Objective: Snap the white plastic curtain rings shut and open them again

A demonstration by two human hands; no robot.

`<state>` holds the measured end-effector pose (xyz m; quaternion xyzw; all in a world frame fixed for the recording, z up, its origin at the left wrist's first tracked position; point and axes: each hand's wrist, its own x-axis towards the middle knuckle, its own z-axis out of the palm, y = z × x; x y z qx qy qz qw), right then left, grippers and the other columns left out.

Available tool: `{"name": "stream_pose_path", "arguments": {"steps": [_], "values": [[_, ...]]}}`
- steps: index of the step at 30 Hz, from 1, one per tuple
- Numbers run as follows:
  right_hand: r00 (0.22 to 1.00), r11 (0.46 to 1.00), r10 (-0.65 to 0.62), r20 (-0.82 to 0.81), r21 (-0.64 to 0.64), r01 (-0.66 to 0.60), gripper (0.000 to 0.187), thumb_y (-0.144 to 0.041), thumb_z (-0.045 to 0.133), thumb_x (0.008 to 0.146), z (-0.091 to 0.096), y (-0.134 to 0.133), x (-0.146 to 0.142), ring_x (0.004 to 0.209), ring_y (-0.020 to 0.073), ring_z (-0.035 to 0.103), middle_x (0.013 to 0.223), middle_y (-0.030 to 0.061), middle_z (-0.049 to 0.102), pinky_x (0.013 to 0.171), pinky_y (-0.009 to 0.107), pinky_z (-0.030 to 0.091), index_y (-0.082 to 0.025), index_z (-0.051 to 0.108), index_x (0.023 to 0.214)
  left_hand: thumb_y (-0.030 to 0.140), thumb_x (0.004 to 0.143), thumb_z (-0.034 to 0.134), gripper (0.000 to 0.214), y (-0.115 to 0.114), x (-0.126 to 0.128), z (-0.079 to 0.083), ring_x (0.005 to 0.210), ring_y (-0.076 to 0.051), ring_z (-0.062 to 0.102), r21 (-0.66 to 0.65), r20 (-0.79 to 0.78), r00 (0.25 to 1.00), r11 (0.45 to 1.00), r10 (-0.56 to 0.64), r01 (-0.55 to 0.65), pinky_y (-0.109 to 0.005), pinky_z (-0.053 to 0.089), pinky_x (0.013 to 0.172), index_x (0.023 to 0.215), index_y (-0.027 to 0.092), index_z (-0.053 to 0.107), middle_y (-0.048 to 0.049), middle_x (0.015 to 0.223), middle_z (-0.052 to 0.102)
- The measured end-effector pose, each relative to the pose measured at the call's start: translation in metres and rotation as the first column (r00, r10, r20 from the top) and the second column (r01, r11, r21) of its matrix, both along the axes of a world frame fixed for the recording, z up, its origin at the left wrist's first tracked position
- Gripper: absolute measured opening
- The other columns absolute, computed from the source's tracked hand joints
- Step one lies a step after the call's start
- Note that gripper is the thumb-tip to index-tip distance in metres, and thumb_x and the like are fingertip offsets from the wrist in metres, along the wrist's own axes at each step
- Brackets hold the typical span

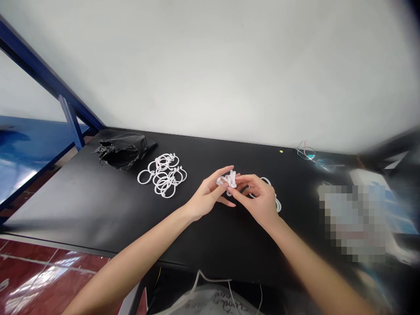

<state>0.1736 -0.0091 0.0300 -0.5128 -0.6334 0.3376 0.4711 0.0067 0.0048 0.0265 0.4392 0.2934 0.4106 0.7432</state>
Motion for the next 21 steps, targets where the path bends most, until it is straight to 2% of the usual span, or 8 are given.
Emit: {"name": "stream_pose_path", "arguments": {"steps": [4,9,11,15,21], "values": [[1.000,1.000,0.026,-0.009,0.012,-0.026,0.021,-0.026,0.073,0.076,-0.001,0.000,-0.002,0.068,0.0161,0.064,0.088,0.0052,0.069,0.048,0.025,0.051,-0.021,0.063,0.095,0.033,0.088,0.064,0.046,0.000,0.003,-0.003,0.087,-0.015,0.062,0.044,-0.028,0.999,0.998,0.035,-0.034,-0.028,0.063,0.070,0.132,0.025,0.054,-0.0050,0.105,0.063],[0.993,0.997,0.002,-0.115,-0.081,-0.012,0.020,-0.025,0.074,0.075,0.001,0.003,0.001,0.066,0.0149,0.063,0.082,0.0041,0.069,0.049,0.023,0.050,-0.020,0.063,0.090,0.034,0.086,0.065,0.040,0.002,0.003,0.000,0.086,-0.017,0.065,0.041,-0.097,0.984,0.988,0.153,-0.149,-0.029,0.063,0.067,0.122,0.017,0.058,-0.0062,0.096,0.067],[0.991,0.995,-0.018,-0.134,-0.100,0.004,0.019,-0.025,0.075,0.074,0.001,0.005,0.003,0.064,0.0143,0.061,0.080,0.0038,0.068,0.049,0.023,0.048,-0.020,0.063,0.088,0.034,0.086,0.064,0.039,0.003,0.002,0.003,0.092,-0.021,0.066,0.027,-0.112,0.977,0.983,0.181,-0.179,-0.030,0.063,0.067,0.120,0.016,0.058,-0.0083,0.097,0.069],[0.978,0.989,0.005,-0.208,-0.144,-0.036,0.022,-0.026,0.077,0.072,-0.003,0.007,0.006,0.061,0.0140,0.059,0.075,0.0029,0.067,0.045,0.023,0.047,-0.019,0.064,0.088,0.034,0.087,0.062,0.040,0.003,0.000,0.007,0.102,-0.025,0.065,0.009,-0.115,0.981,0.988,0.154,-0.154,-0.031,0.062,0.067,0.122,0.016,0.055,-0.0111,0.098,0.071],[0.952,0.972,0.066,-0.297,-0.196,-0.129,0.024,-0.031,0.080,0.072,-0.001,0.009,0.006,0.060,0.0148,0.064,0.075,0.0047,0.071,0.040,0.021,0.047,-0.018,0.070,0.090,0.035,0.088,0.059,0.037,0.005,-0.005,0.008,0.088,-0.020,0.065,-0.061,-0.113,0.991,0.994,0.079,-0.086,-0.032,0.061,0.066,0.122,0.020,0.057,-0.0073,0.097,0.068]]}}
